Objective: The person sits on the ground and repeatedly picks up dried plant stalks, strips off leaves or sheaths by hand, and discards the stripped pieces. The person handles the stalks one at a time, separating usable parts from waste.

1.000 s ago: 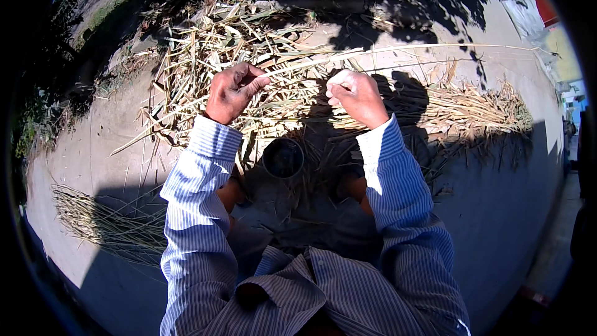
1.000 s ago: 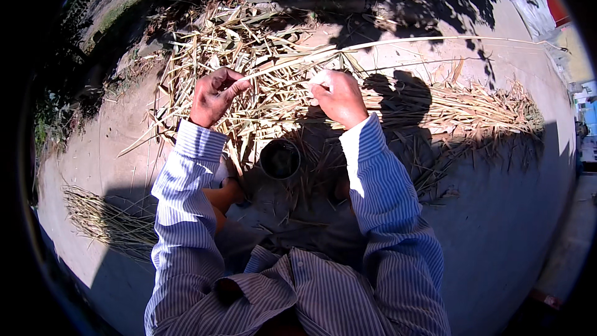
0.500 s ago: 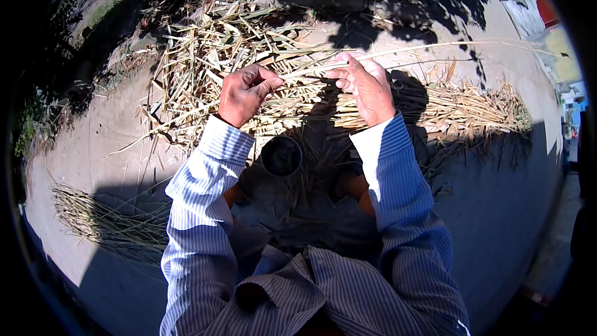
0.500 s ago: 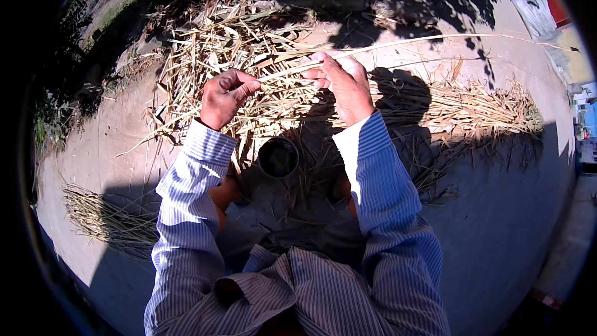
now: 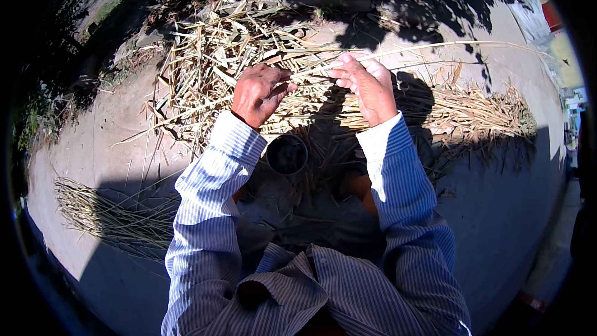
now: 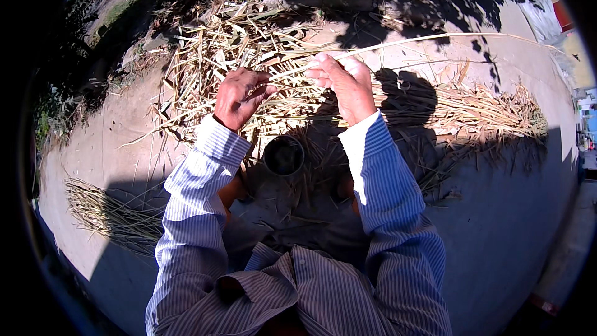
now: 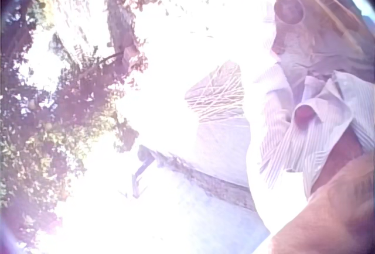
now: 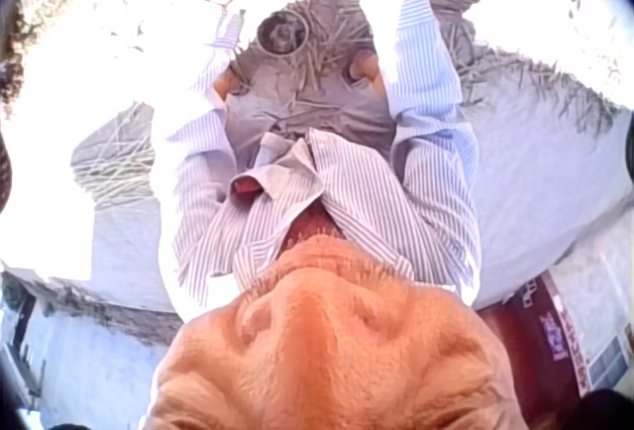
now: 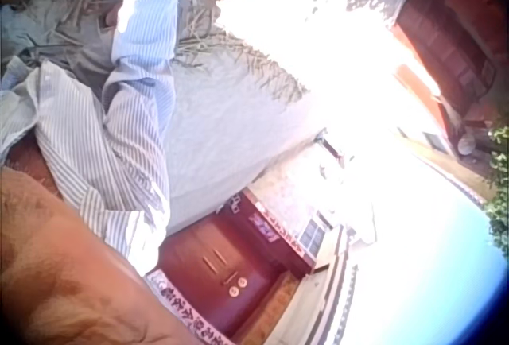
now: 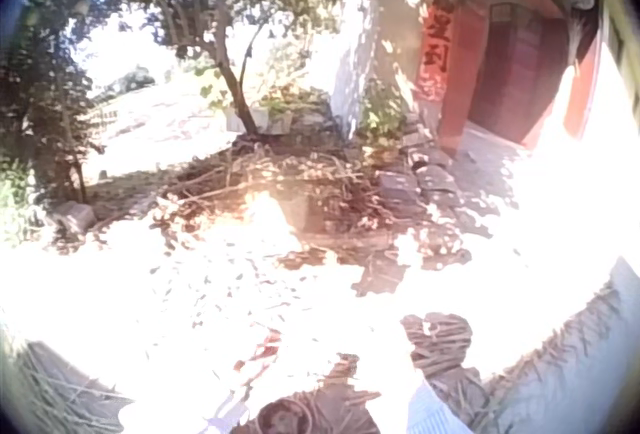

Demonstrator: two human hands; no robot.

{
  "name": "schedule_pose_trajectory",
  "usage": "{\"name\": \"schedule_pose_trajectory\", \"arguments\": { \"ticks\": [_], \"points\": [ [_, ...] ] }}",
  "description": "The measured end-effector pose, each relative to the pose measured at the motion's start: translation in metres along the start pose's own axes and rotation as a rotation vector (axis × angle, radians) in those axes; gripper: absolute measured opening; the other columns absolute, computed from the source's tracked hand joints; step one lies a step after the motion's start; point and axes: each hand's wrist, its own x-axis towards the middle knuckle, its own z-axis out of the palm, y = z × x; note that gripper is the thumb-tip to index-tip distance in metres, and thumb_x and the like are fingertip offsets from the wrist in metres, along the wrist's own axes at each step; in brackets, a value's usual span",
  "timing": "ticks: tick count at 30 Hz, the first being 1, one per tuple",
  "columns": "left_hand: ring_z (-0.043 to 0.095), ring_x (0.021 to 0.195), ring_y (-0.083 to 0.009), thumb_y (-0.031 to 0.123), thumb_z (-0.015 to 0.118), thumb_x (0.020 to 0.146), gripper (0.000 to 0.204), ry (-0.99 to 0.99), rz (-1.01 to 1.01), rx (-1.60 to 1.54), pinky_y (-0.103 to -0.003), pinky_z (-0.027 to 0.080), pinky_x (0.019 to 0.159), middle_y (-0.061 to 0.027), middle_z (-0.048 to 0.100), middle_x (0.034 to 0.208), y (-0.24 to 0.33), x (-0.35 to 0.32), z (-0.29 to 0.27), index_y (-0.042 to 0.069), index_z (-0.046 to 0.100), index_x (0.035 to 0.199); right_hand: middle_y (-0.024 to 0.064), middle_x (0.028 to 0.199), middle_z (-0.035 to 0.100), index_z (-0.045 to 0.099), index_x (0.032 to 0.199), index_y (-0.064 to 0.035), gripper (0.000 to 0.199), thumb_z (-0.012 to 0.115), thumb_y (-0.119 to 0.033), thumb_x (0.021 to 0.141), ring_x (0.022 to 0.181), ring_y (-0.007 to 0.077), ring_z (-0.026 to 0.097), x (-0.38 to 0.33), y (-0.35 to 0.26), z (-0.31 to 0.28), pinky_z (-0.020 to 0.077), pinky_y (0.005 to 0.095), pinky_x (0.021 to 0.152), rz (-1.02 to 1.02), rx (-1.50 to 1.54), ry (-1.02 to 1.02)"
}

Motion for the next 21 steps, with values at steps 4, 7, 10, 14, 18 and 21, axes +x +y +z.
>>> {"name": "schedule_pose_trajectory", "arguments": {
  "ticks": [4,7,10,14,18,21],
  "points": [
    [0.058,0.062,-0.0084,0.011,0.074,0.08,0.014,-0.007,-0.55,-0.646,-0.023,0.045,0.056,-0.0027,0.065,0.069,0.003,0.003,0.008,-0.001,0.067,0.083,0.0133,0.099,0.064,0.056,0.109,0.0022,0.036,0.065,-0.026,0.089,0.09,0.0209,0.065,-0.002,-0.004,0.0,0.05,0.0284,0.076,-0.068,-0.049,-0.081],
    [0.063,0.068,-0.0124,0.009,0.07,0.084,0.014,0.312,-0.663,-1.038,-0.023,0.051,0.067,-0.006,0.067,0.076,-0.013,0.005,-0.007,-0.002,0.064,0.09,0.0141,0.099,0.064,0.056,0.109,0.002,0.036,0.064,-0.027,0.09,0.088,0.0208,0.066,0.002,-0.001,-0.008,0.0502,0.0291,0.076,-0.108,-0.116,-0.111],
    [0.064,0.073,-0.0137,0.008,0.067,0.087,0.013,0.553,-0.629,-0.912,-0.024,0.052,0.072,-0.0075,0.067,0.079,-0.045,0.001,-0.057,-0.002,0.061,0.093,0.0146,0.098,0.065,0.056,0.109,0.0018,0.036,0.064,-0.028,0.09,0.087,0.0212,0.066,0.001,-0.005,-0.016,0.0507,0.0306,0.076,-0.122,-0.136,-0.058],
    [0.062,0.088,-0.0246,0.033,0.07,0.083,0.038,0.261,-0.316,0.213,-0.036,0.049,0.078,-0.0111,0.066,0.088,-0.063,-0.025,-0.064,0.0,0.062,0.099,0.0148,0.099,0.065,0.056,0.112,0.0034,0.04,0.064,-0.029,0.09,0.088,0.0224,0.066,0.0,-0.006,-0.023,0.0504,0.0293,0.078,-0.097,-0.181,0.011],
    [0.061,0.095,-0.0338,0.048,0.07,0.076,0.053,-0.187,-0.289,-0.049,-0.041,0.046,0.085,-0.014,0.068,0.097,-0.043,-0.021,-0.037,0.0,0.067,0.099,0.0149,0.1,0.065,0.055,0.113,0.0038,0.04,0.065,-0.027,0.089,0.089,0.022,0.066,0.001,-0.007,-0.022,0.0499,0.0276,0.076,-0.105,-0.145,0.07],
    [0.063,0.089,-0.0323,0.038,0.074,0.076,0.043,-0.177,-0.264,-0.122,-0.039,0.05,0.077,-0.0133,0.068,0.09,-0.037,-0.022,-0.017,-0.001,0.068,0.093,0.0151,0.1,0.065,0.055,0.113,0.0037,0.039,0.064,-0.026,0.09,0.088,0.0217,0.066,0.002,-0.006,-0.017,0.0499,0.0272,0.075,-0.098,-0.117,0.075]
  ]
}}
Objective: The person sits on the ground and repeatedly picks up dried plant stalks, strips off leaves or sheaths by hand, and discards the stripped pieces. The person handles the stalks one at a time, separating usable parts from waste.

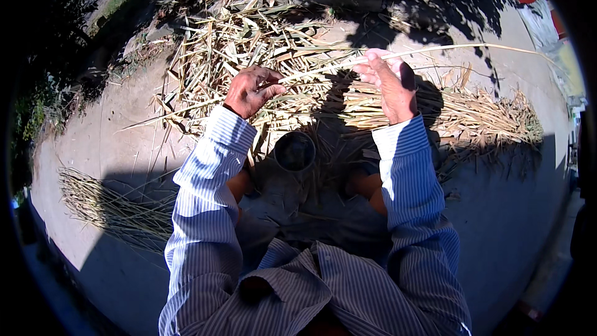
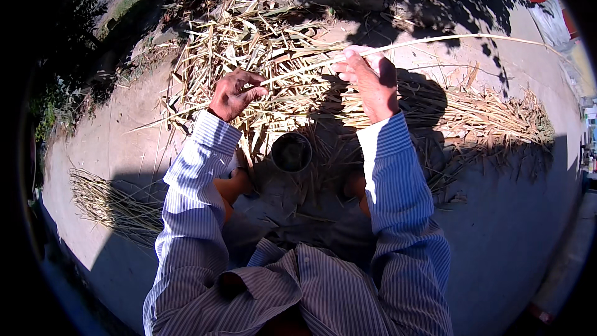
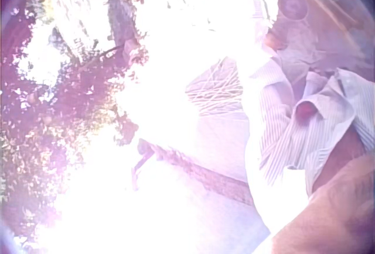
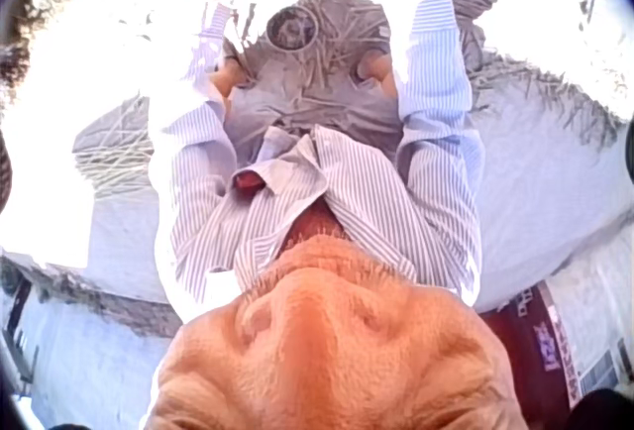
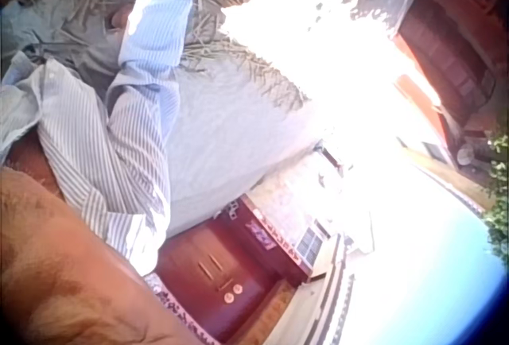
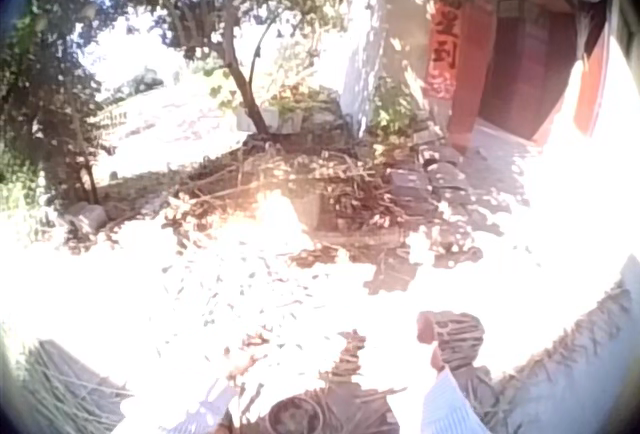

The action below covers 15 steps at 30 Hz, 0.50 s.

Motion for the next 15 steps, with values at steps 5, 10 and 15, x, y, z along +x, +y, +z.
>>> {"name": "schedule_pose_trajectory", "arguments": {
  "ticks": [5,10,15],
  "points": [
    [0.058,0.069,-0.0069,0.009,0.073,0.082,0.011,0.061,-0.236,-0.589,-0.023,0.047,0.062,-0.0043,0.067,0.078,0.004,0.003,0.015,-0.001,0.068,0.083,0.0153,0.099,0.065,0.055,0.113,0.0045,0.039,0.064,-0.025,0.09,0.086,0.0219,0.066,-0.001,0.001,-0.003,0.0517,0.029,0.075,0.009,-0.01,0.025],
    [0.062,0.072,-0.0128,0.011,0.068,0.087,0.014,0.482,-0.311,-0.945,-0.025,0.049,0.072,-0.0084,0.067,0.077,-0.022,0.011,-0.026,-0.001,0.062,0.091,0.0149,0.096,0.066,0.057,0.11,0.0041,0.035,0.065,-0.023,0.089,0.084,0.0224,0.067,-0.003,0.0,-0.01,0.0526,0.029,0.073,-0.039,0.015,0.054],
    [0.057,0.095,-0.0342,0.037,0.066,0.084,0.039,0.514,-0.002,0.571,-0.044,0.038,0.087,-0.0127,0.066,0.094,-0.013,0.009,-0.036,0.002,0.062,0.1,0.014,0.097,0.065,0.054,0.113,0.0047,0.043,0.068,-0.027,0.087,0.085,0.0219,0.066,-0.004,0.002,-0.011,0.0513,0.0281,0.073,-0.007,0.036,0.131]
  ]
}}
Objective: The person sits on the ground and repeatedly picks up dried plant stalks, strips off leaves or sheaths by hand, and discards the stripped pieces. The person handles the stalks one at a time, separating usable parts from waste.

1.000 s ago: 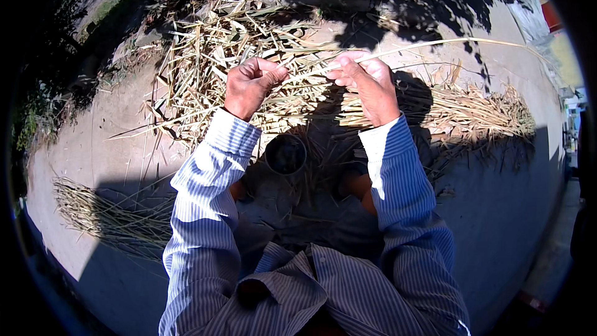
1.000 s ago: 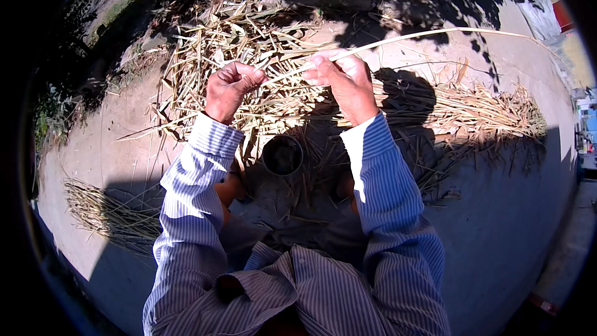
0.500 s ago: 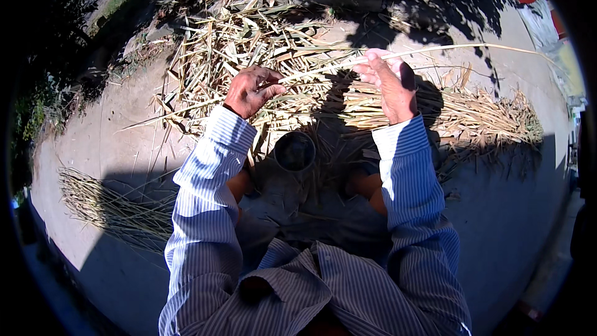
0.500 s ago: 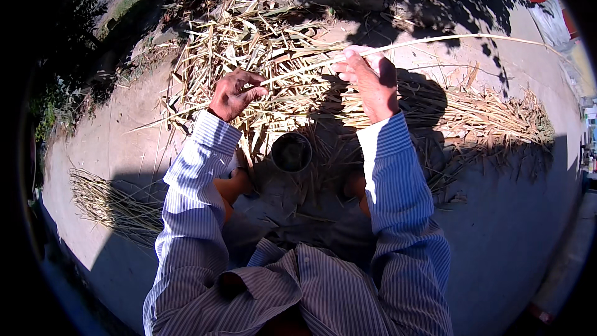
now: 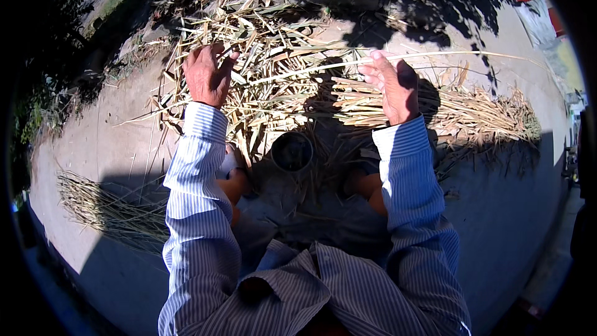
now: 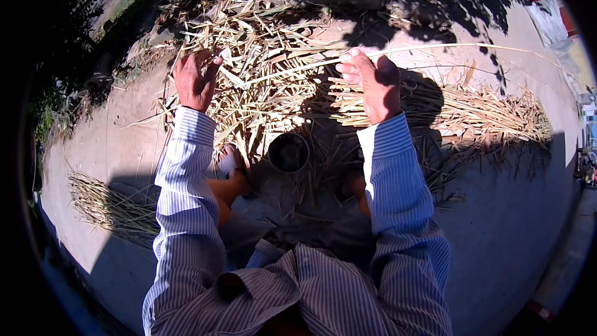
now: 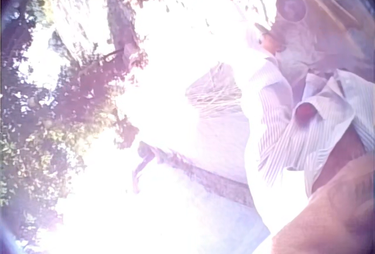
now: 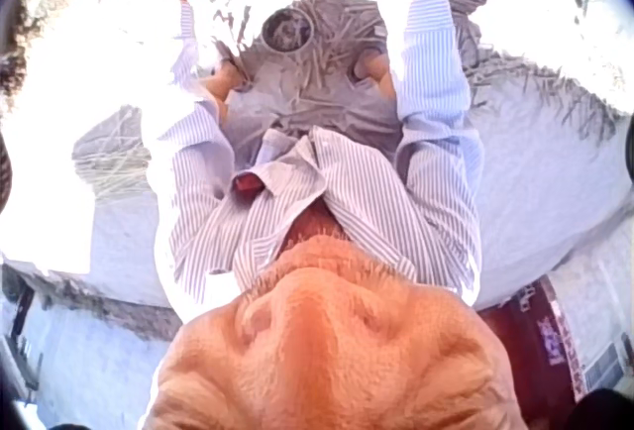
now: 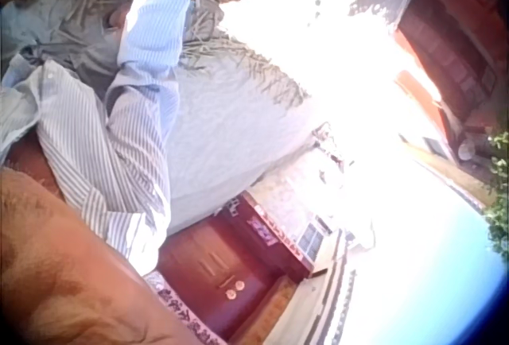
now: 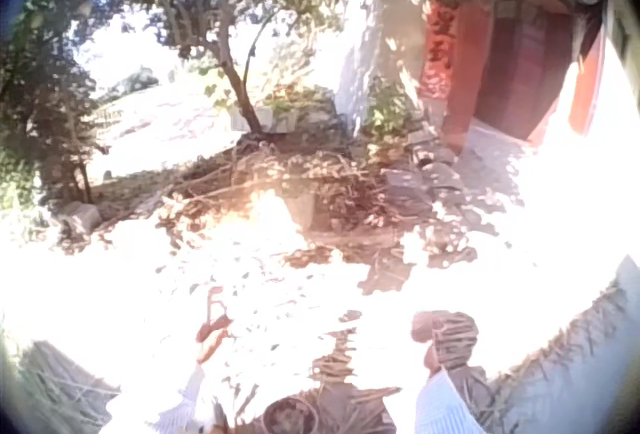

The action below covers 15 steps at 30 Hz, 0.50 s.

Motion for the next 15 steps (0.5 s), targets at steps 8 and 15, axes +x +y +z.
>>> {"name": "schedule_pose_trajectory", "arguments": {
  "ticks": [8,15],
  "points": [
    [0.057,0.072,-0.0238,0.015,0.068,0.076,0.012,-0.176,0.398,-0.169,-0.038,0.039,0.067,-0.0024,0.063,0.072,0.057,0.003,0.003,0.008,0.061,0.081,0.013,0.094,0.065,0.052,0.11,0.0034,0.036,0.066,-0.021,0.088,0.085,0.0219,0.066,0.003,0.008,0.024,0.0507,0.0279,0.072,0.13,0.252,-0.099],
    [0.061,0.085,-0.0244,0.025,0.07,0.077,0.02,-0.233,0.221,-0.086,-0.039,0.038,0.076,-0.0017,0.069,0.086,0.004,0.005,-0.024,0.01,0.065,0.089,0.0109,0.092,0.065,0.055,0.108,0.0005,0.034,0.068,-0.023,0.087,0.088,0.0213,0.065,0.017,0.006,0.004,0.0503,0.028,0.074,0.137,0.234,0.019]
  ]
}}
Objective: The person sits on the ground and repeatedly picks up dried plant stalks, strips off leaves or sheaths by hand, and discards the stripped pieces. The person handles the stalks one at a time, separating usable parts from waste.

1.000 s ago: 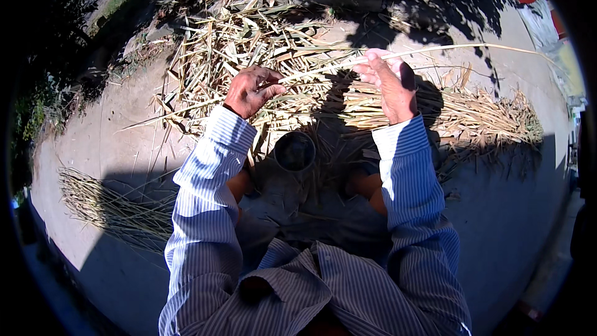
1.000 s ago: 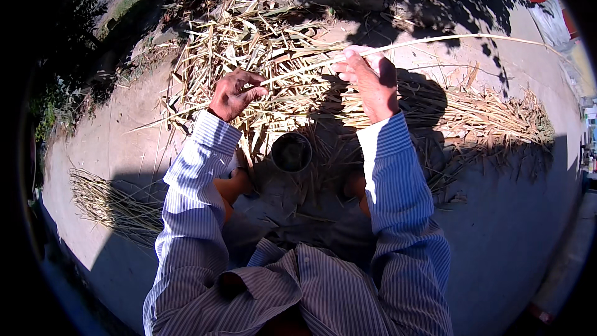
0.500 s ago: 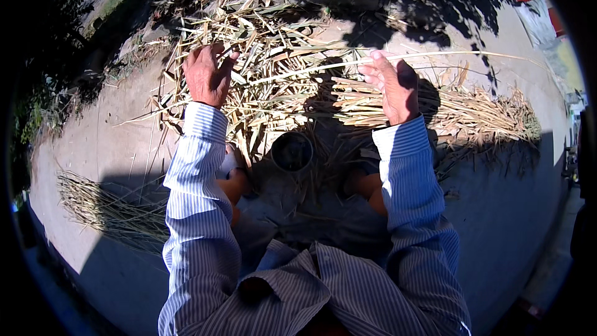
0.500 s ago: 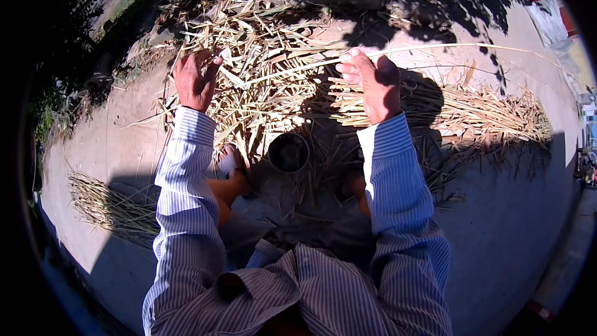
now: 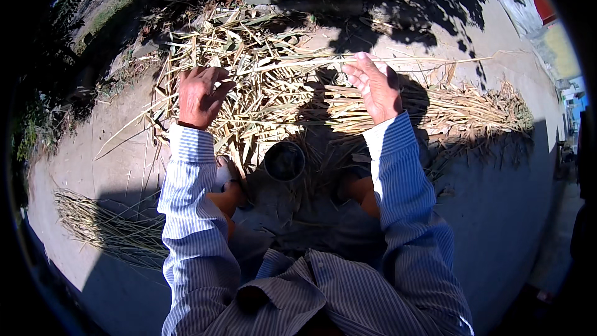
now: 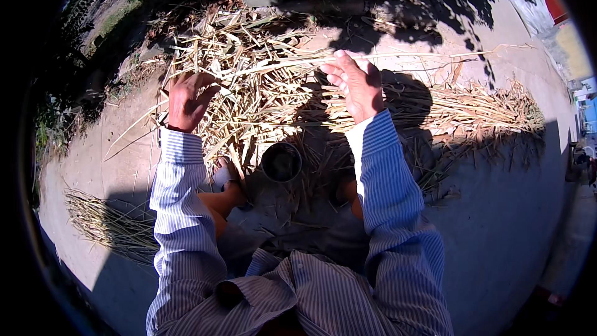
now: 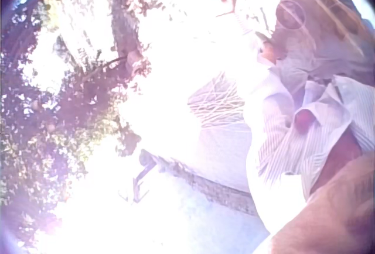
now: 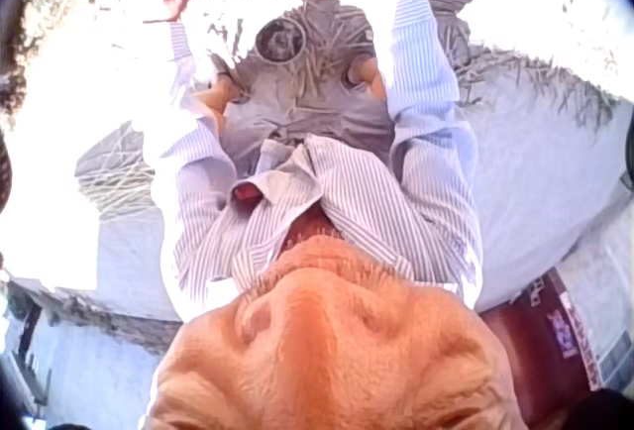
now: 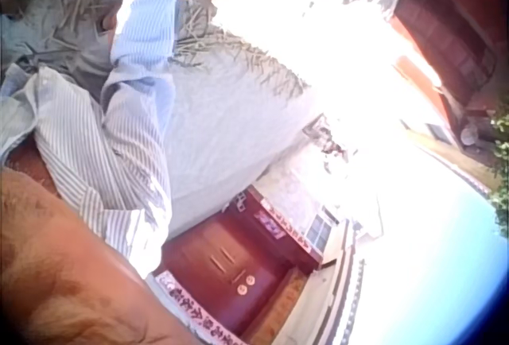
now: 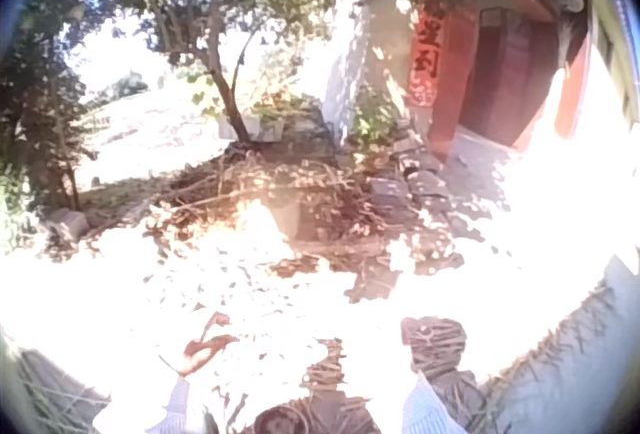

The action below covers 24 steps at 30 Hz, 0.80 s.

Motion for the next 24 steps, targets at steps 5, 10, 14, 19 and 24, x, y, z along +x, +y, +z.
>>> {"name": "schedule_pose_trajectory", "arguments": {
  "ticks": [5,10,14,19,24],
  "points": [
    [0.056,0.077,-0.0243,0.016,0.071,0.074,0.022,0.06,0.177,-0.234,-0.036,0.035,0.067,-0.0054,0.064,0.083,0.062,0.023,0.029,0.008,0.065,0.094,0.0137,0.092,0.065,0.054,0.107,0.0038,0.038,0.066,-0.027,0.088,0.084,0.0216,0.066,-0.029,0.019,0.042,0.0514,0.0273,0.07,-0.053,0.0,-0.139],
    [0.059,0.066,-0.0157,0.017,0.074,0.079,0.018,0.191,-0.036,-0.532,-0.03,0.042,0.068,-0.0033,0.065,0.072,0.064,0.026,0.04,0.004,0.065,0.089,0.0146,0.091,0.066,0.055,0.106,0.0046,0.038,0.066,-0.027,0.088,0.079,0.0205,0.066,-0.028,0.024,0.038,0.0507,0.0265,0.07,-0.09,-0.062,-0.095],
    [0.063,0.074,-0.0114,0.005,0.066,0.087,0.01,0.592,-0.45,-1.232,-0.022,0.051,0.072,-0.0092,0.067,0.086,0.02,0.04,0.002,-0.002,0.061,0.092,0.0161,0.092,0.066,0.053,0.109,0.0051,0.04,0.066,-0.026,0.089,0.08,0.0198,0.066,-0.022,0.017,0.024,0.0508,0.0248,0.068,-0.068,-0.067,-0.063],
    [0.055,0.103,-0.0328,0.038,0.074,0.076,0.048,0.295,-0.042,-0.012,-0.042,0.038,0.09,-0.0121,0.067,0.093,0.027,0.034,0.006,0.002,0.062,0.105,0.0162,0.095,0.065,0.052,0.109,0.0051,0.039,0.066,-0.025,0.089,0.082,0.0203,0.066,-0.02,0.01,0.016,0.0516,0.025,0.07,-0.036,-0.057,-0.04],
    [0.06,0.074,-0.0248,0.011,0.068,0.074,0.012,-0.029,0.233,-0.147,-0.037,0.04,0.07,-0.0039,0.066,0.08,0.045,0.032,0.012,0.01,0.062,0.085,0.0136,0.092,0.064,0.052,0.109,0.0021,0.038,0.068,-0.025,0.087,0.084,0.022,0.066,-0.017,0.013,0.022,0.0518,0.0282,0.071,-0.036,0.036,-0.056]
  ]
}}
